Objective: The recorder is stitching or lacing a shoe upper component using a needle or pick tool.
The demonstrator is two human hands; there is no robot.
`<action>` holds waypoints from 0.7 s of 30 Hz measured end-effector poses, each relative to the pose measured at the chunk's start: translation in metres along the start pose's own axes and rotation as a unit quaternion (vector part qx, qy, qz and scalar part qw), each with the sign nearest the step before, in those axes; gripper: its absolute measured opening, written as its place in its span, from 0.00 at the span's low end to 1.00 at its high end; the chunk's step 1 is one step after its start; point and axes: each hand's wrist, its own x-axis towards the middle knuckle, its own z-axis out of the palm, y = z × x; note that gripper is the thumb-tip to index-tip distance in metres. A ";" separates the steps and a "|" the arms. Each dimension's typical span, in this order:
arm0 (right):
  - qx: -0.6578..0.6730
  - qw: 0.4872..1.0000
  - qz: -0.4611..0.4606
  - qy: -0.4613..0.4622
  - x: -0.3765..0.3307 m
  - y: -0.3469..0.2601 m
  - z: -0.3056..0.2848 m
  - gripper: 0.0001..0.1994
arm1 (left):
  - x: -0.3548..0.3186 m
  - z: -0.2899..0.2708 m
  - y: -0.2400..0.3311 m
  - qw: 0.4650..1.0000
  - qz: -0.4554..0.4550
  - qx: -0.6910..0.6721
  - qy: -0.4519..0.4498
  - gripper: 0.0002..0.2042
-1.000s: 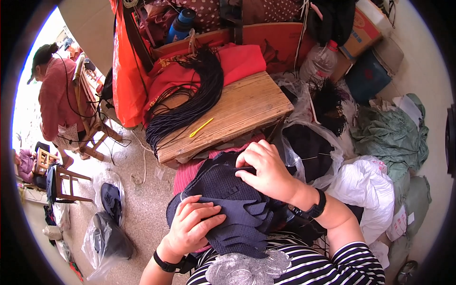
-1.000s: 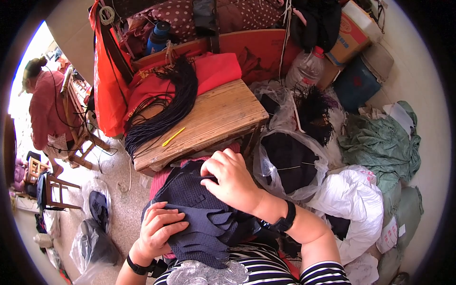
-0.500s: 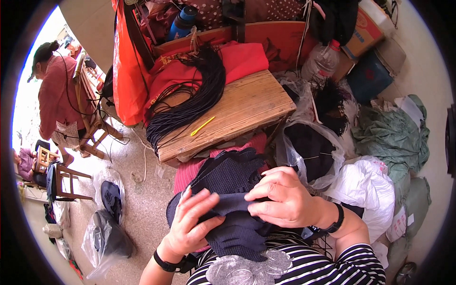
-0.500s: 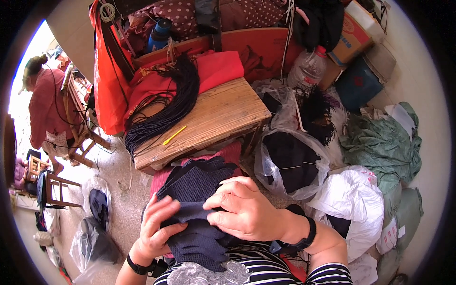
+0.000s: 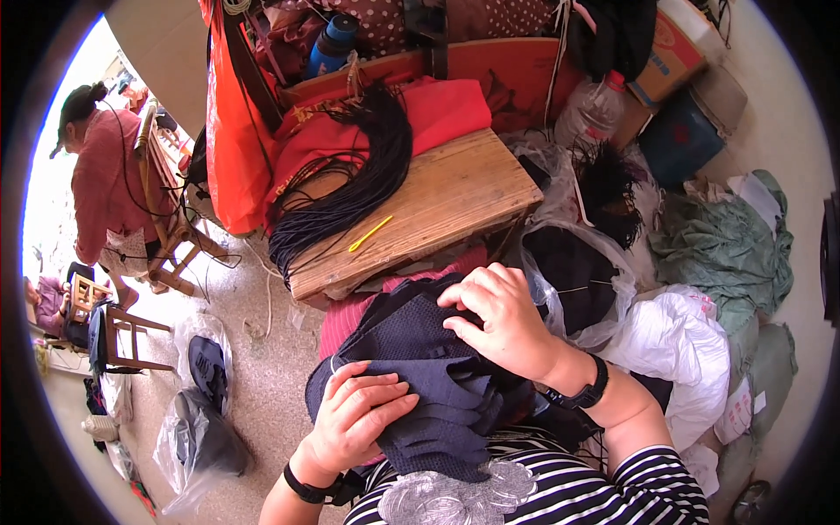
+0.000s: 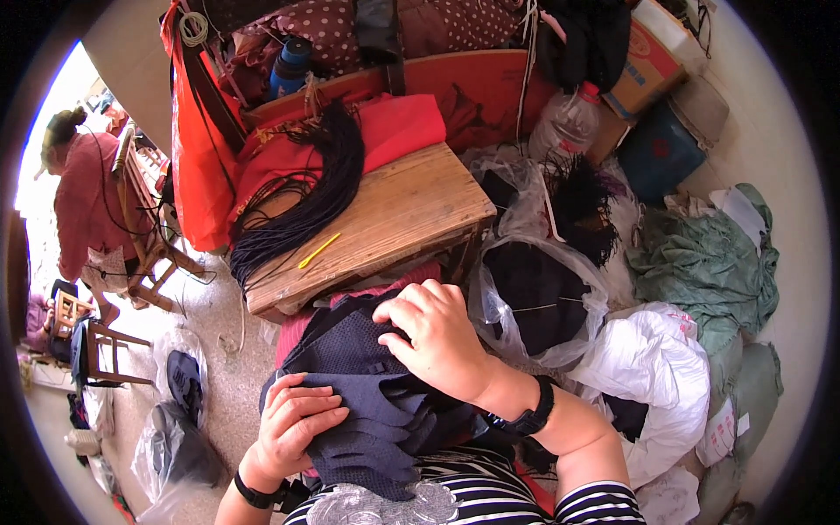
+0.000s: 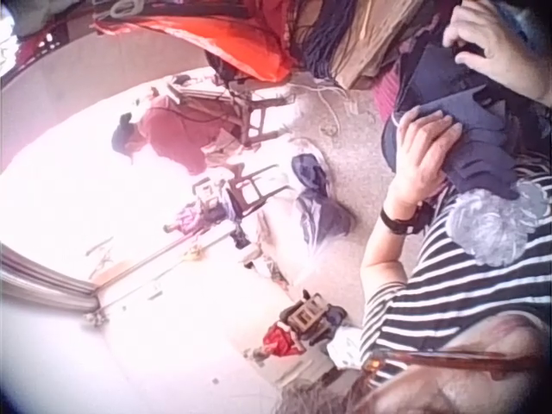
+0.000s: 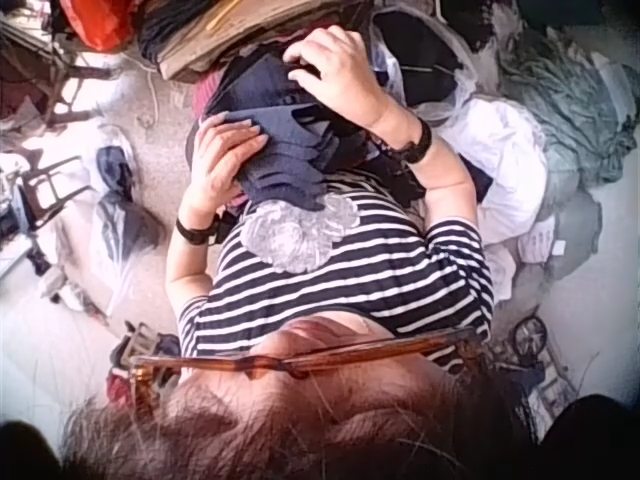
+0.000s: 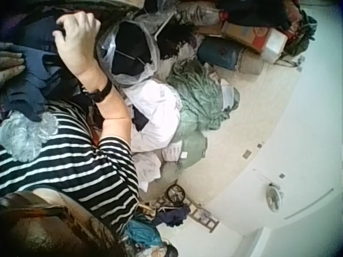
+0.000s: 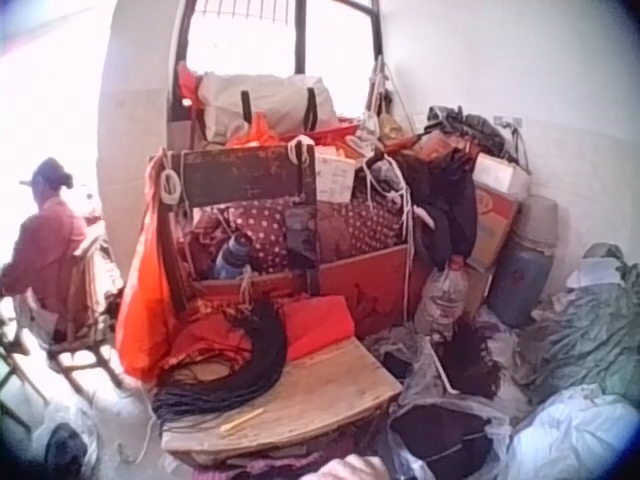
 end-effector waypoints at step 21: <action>0.410 0.885 0.001 -0.220 -0.010 -0.008 -0.029 0.05 | -0.007 -0.003 -0.007 0.999 0.017 -0.017 -0.033 0.20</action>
